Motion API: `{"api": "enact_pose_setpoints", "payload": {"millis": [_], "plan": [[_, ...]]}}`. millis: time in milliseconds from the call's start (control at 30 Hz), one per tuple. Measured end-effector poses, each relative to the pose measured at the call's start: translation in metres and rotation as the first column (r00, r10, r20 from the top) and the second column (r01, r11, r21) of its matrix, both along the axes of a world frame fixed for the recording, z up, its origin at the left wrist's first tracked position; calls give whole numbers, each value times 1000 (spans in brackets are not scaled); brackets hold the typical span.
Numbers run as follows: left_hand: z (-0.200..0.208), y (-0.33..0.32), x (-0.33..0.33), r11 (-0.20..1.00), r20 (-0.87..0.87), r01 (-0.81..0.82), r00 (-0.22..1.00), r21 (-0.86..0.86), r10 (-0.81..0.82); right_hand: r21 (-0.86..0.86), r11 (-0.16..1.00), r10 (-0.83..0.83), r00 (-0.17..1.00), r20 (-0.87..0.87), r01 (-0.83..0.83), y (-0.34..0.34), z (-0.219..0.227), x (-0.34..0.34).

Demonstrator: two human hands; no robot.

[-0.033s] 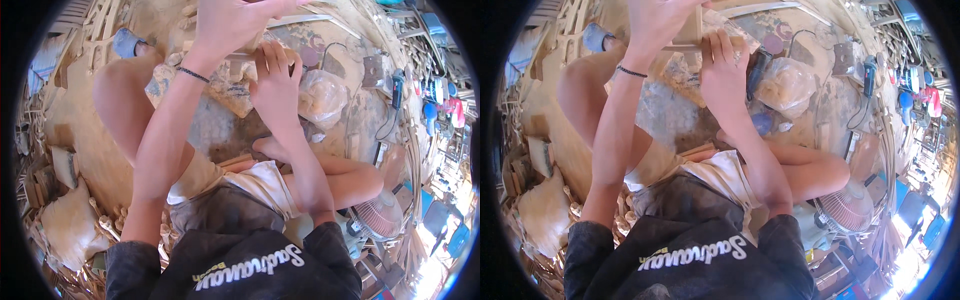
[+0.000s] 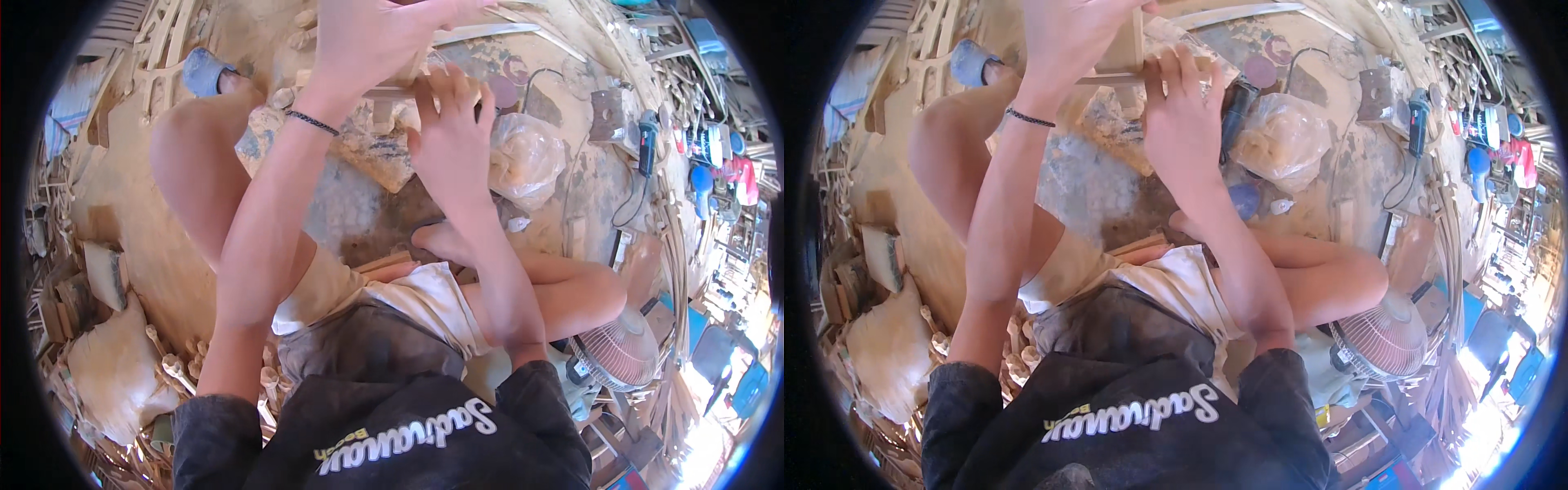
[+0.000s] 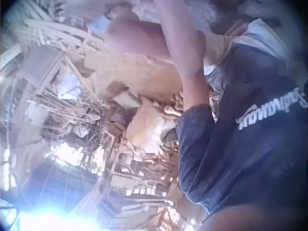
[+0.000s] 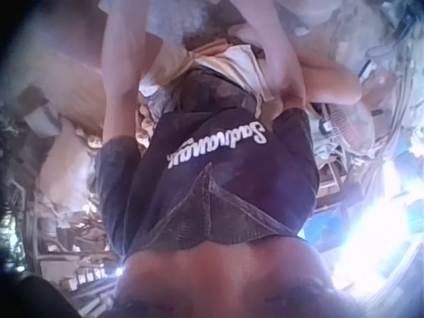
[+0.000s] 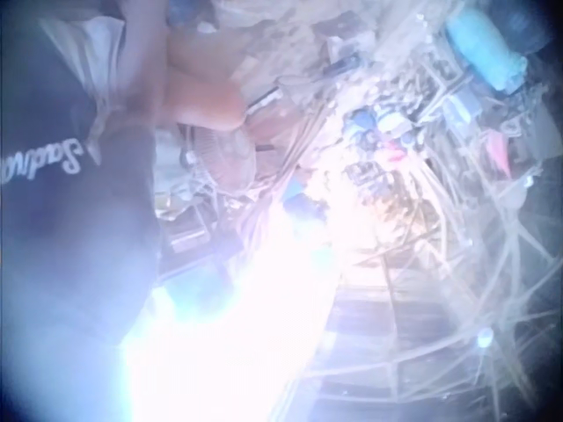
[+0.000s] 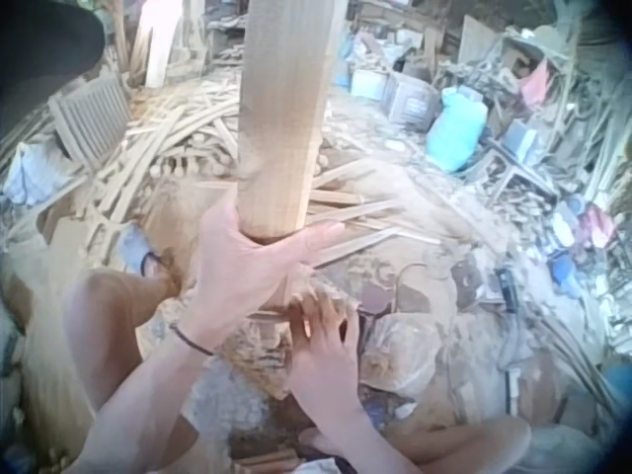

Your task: The person sands a wooden sword with an angle grinder and applies glue to the crossguard.

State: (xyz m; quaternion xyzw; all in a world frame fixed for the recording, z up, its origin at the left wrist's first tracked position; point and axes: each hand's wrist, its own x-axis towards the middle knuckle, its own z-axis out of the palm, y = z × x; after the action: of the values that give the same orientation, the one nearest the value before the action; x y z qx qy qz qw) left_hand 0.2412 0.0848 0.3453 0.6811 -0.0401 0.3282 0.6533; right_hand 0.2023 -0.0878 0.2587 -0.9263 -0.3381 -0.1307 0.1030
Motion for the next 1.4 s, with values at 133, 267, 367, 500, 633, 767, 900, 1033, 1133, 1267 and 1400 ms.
{"api": "enact_pose_setpoints", "payload": {"millis": [133, 267, 367, 500, 633, 767, 900, 1033, 1133, 1267, 1400], "plan": [[5, -2, -5, 992, -84, 39, 995, -122, -50, 35, 997, -72, 997, 22, 71, 1, 23, -2], [5, -8, -8, 999, -85, -5, 996, -53, 0, -108, 994, -20, 997, 77, 29, -1, -5, 6], [-5, 0, -7, 998, 26, -44, 999, 39, 43, 18, 999, -49, 999, -16, 49, 5, 12, 3], [-12, -4, 0, 992, 190, -65, 981, 109, 43, -85, 996, -39, 999, -22, 37, -4, 11, 7], [-6, -13, -11, 995, -1, -79, 997, 56, 79, -159, 983, -84, 996, 43, 90, -6, 13, -6], [-11, -8, -13, 985, 8, -152, 988, 83, 152, -154, 988, -28, 1000, 3, 28, -8, 17, -27], [-10, -10, -12, 997, -5, -74, 997, -39, 73, 41, 991, -126, 991, 35, 124, -14, 47, -16], [-3, -25, -11, 990, -29, -140, 990, 24, 140, -259, 965, -9, 997, 72, 27, 6, 6, -46], [-9, -22, -8, 988, -8, -131, 991, -79, 131, 86, 996, 60, 970, -235, -40, -7, 26, -72], [-4, -20, -18, 994, -102, -87, 992, -71, 80, 312, 920, -230, 971, -57, 236, -2, 54, -38], [-18, -21, -8, 967, -16, -207, 977, 148, 212, -190, 965, -169, 982, 85, 183, 11, -5, -47]]}}
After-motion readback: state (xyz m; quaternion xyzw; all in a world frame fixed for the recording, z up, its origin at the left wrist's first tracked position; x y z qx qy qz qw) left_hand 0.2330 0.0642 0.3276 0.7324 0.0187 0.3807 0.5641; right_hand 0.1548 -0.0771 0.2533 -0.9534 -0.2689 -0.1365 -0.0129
